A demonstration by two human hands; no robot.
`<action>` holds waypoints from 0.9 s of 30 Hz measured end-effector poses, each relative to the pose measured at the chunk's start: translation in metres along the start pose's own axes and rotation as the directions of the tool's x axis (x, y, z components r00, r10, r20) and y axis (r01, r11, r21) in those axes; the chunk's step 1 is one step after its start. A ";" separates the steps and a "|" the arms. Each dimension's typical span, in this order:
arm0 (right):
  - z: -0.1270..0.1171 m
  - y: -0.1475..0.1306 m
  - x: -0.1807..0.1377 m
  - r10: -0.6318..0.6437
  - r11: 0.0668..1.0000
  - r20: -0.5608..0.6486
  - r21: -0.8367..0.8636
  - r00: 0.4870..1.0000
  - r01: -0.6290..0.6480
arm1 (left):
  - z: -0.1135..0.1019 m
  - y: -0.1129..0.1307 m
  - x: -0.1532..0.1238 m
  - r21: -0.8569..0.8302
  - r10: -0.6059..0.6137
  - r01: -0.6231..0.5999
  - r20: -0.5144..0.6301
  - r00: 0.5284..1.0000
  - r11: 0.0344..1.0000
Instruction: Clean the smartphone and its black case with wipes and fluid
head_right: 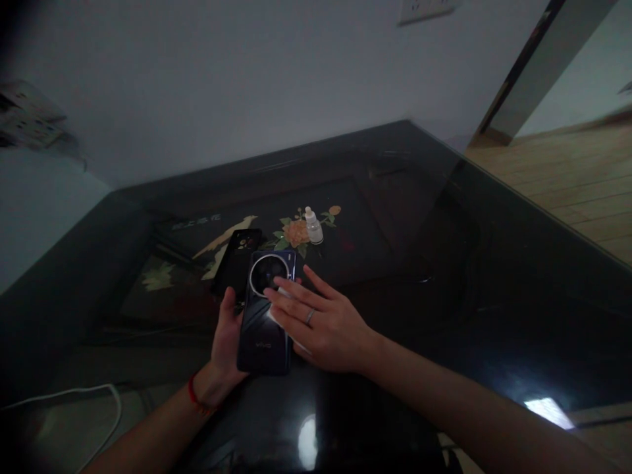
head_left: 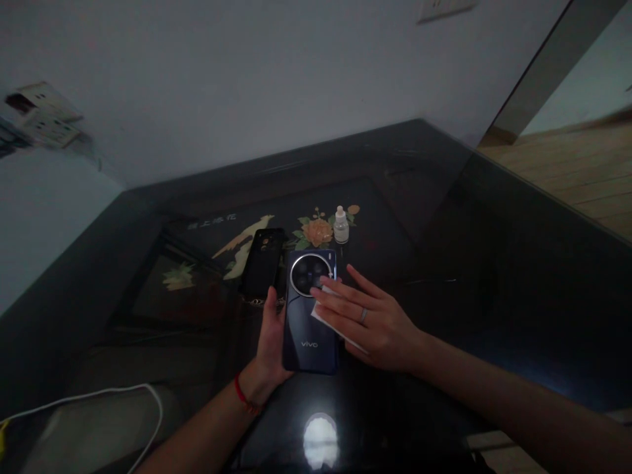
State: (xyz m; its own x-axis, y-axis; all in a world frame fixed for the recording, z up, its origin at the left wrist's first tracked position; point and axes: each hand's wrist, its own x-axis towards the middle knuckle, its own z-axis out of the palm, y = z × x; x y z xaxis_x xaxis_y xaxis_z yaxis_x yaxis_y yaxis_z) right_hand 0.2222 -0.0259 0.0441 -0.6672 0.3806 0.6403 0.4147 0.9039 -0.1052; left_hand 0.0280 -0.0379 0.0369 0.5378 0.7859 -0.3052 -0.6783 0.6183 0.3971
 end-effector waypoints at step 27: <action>0.010 -0.027 0.003 -0.287 0.930 0.025 0.248 0.958 0.272 | 0.010 0.002 0.002 -0.014 0.076 -0.076 0.052 0.996 0.997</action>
State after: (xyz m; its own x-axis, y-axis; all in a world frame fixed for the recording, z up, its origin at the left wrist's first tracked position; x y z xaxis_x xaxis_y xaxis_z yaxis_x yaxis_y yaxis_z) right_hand 0.2032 -0.0475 0.0412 -0.7735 0.1104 0.6241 0.0509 0.9924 -0.1124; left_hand 0.0325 -0.0347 0.0457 0.5098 0.8293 -0.2287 -0.7240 0.5572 0.4066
